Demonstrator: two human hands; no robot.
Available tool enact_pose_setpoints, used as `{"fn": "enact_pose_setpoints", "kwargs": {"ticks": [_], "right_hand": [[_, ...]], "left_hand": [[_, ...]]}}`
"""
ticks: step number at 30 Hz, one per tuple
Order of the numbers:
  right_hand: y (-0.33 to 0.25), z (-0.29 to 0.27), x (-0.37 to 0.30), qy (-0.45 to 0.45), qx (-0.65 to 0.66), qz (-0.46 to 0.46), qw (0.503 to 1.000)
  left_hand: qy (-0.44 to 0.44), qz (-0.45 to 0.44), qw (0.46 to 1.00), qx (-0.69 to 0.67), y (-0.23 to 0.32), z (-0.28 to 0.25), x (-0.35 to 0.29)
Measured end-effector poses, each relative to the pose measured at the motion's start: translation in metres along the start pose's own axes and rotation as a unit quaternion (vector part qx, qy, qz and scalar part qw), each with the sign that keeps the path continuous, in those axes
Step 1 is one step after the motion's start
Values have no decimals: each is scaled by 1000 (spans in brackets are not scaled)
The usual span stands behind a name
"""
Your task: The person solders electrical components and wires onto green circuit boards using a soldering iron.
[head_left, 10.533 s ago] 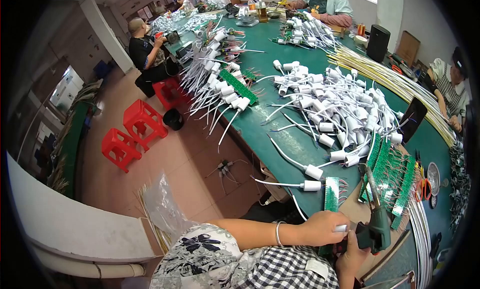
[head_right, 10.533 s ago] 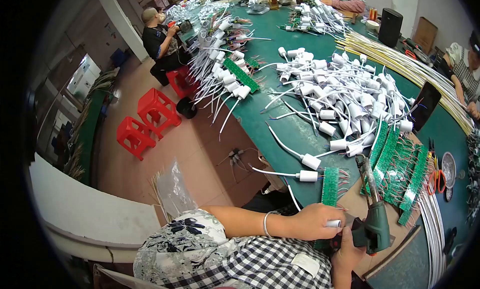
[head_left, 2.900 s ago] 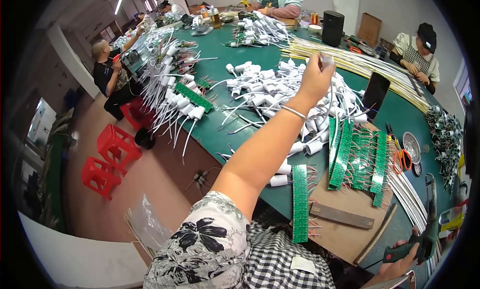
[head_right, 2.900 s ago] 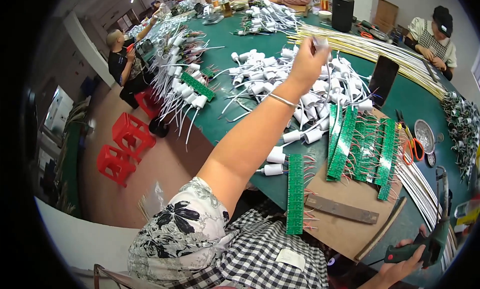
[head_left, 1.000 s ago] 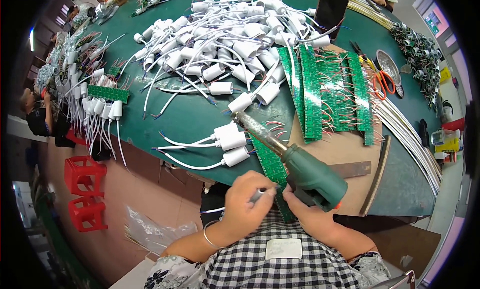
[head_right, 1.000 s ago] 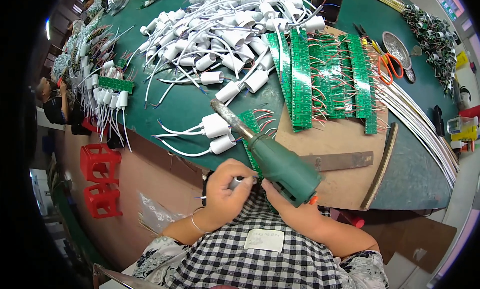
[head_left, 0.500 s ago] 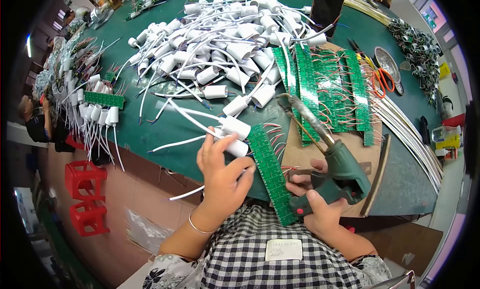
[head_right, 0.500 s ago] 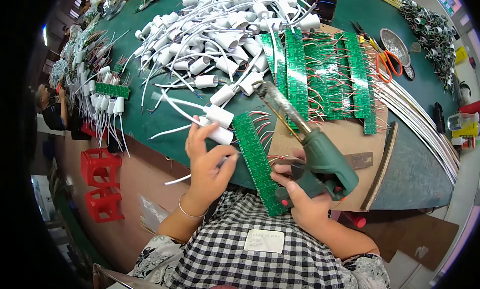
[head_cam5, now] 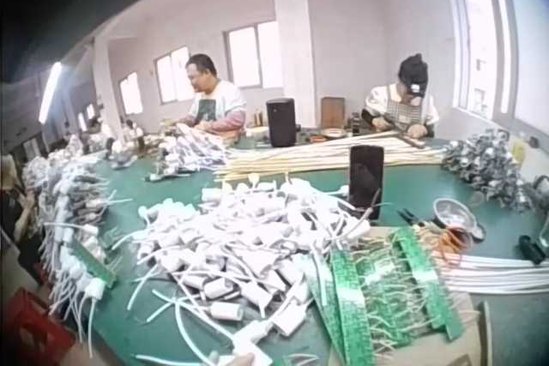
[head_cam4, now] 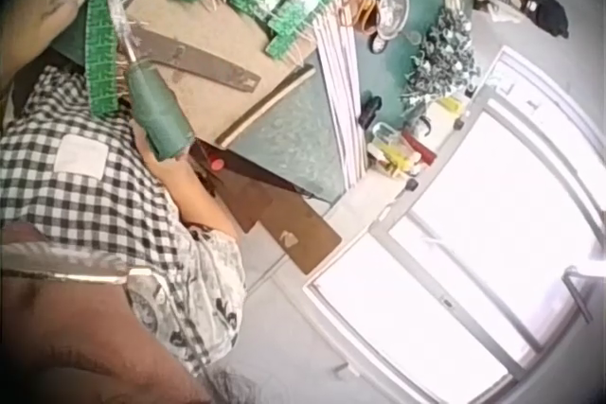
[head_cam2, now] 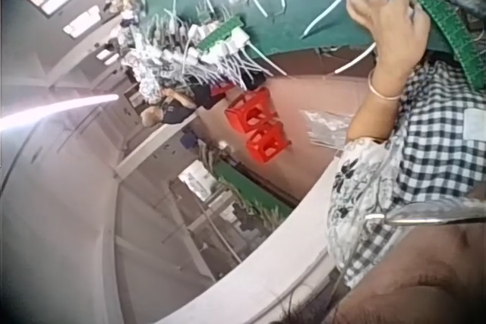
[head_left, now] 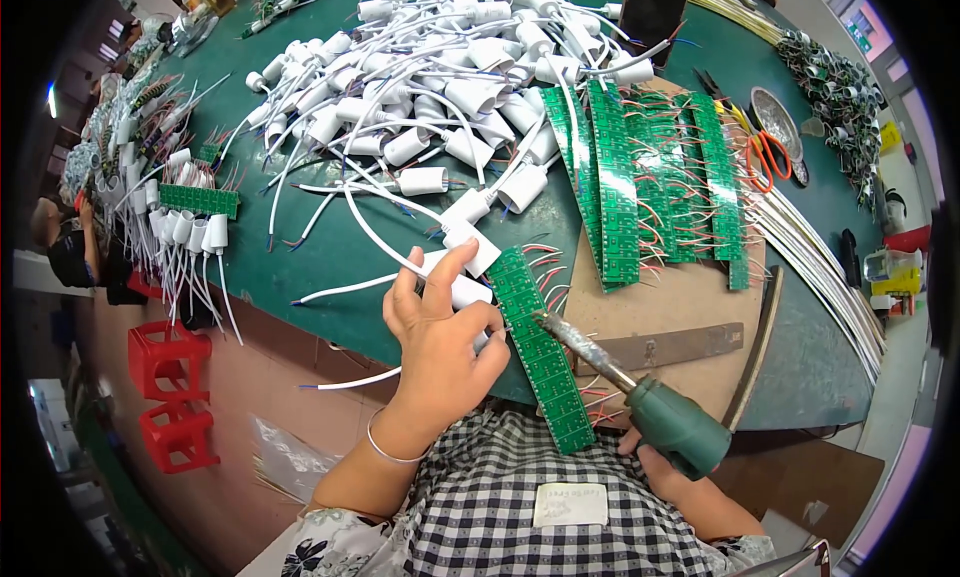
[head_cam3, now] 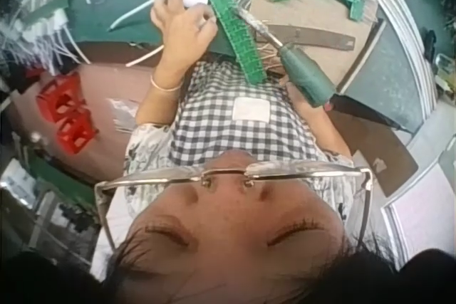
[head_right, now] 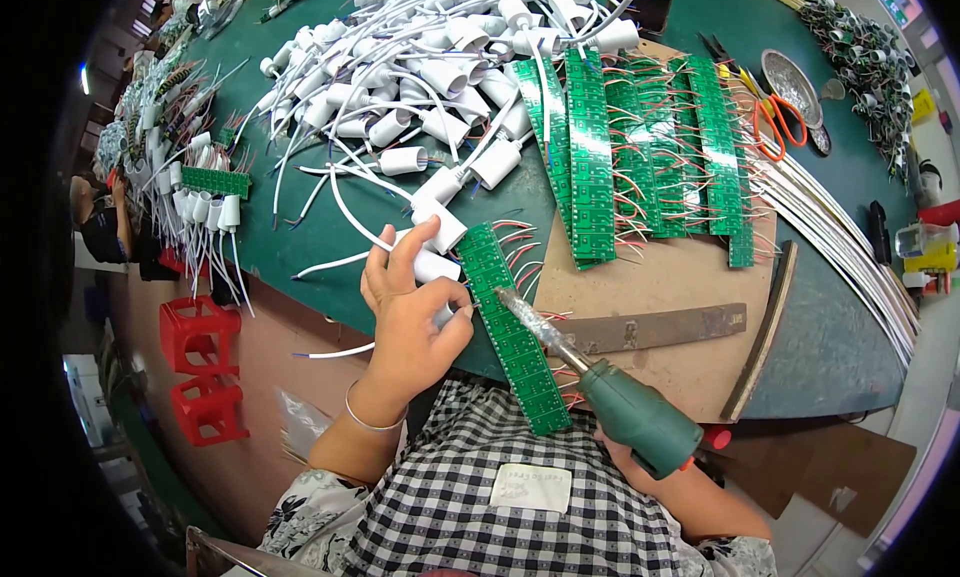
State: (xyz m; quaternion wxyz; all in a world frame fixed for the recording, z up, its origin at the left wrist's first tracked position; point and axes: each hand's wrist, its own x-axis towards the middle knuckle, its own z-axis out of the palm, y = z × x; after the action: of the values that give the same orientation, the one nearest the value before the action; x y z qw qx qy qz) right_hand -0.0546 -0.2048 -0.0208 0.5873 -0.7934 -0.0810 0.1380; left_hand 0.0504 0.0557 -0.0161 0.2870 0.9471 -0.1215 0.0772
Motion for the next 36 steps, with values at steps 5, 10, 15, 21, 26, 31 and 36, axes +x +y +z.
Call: {"fn": "enact_pose_setpoints", "kwargs": {"ticks": [5, 10, 15, 21, 26, 31, 36], "right_hand": [[10, 5, -9, -31, -33, 17, 999], [3, 7, 2, -31, -91, -40, 995], [0, 7, 1, -39, -101, -25, 994], [-7, 6, 4, -26, -216, -82, 972], [8, 6, -5, -51, -131, -11, 990], [6, 11, -8, 31, -27, 45, 998], [2, 6, -6, -23, -93, 30, 995]], "left_hand": [[-14, -3, 1000, -11, -2, -1, 0], [-17, -2, 1000, -8, -2, -1, 1], [-24, -2, 1000, -2, -4, -1, 1], [-26, -3, 1000, 2, -3, -1, 2], [-27, 0, 1000, 5, -3, -1, 2], [-26, 1, 1000, 6, -3, -1, 2], [-28, 0, 1000, 7, -2, -2, 2]]}}
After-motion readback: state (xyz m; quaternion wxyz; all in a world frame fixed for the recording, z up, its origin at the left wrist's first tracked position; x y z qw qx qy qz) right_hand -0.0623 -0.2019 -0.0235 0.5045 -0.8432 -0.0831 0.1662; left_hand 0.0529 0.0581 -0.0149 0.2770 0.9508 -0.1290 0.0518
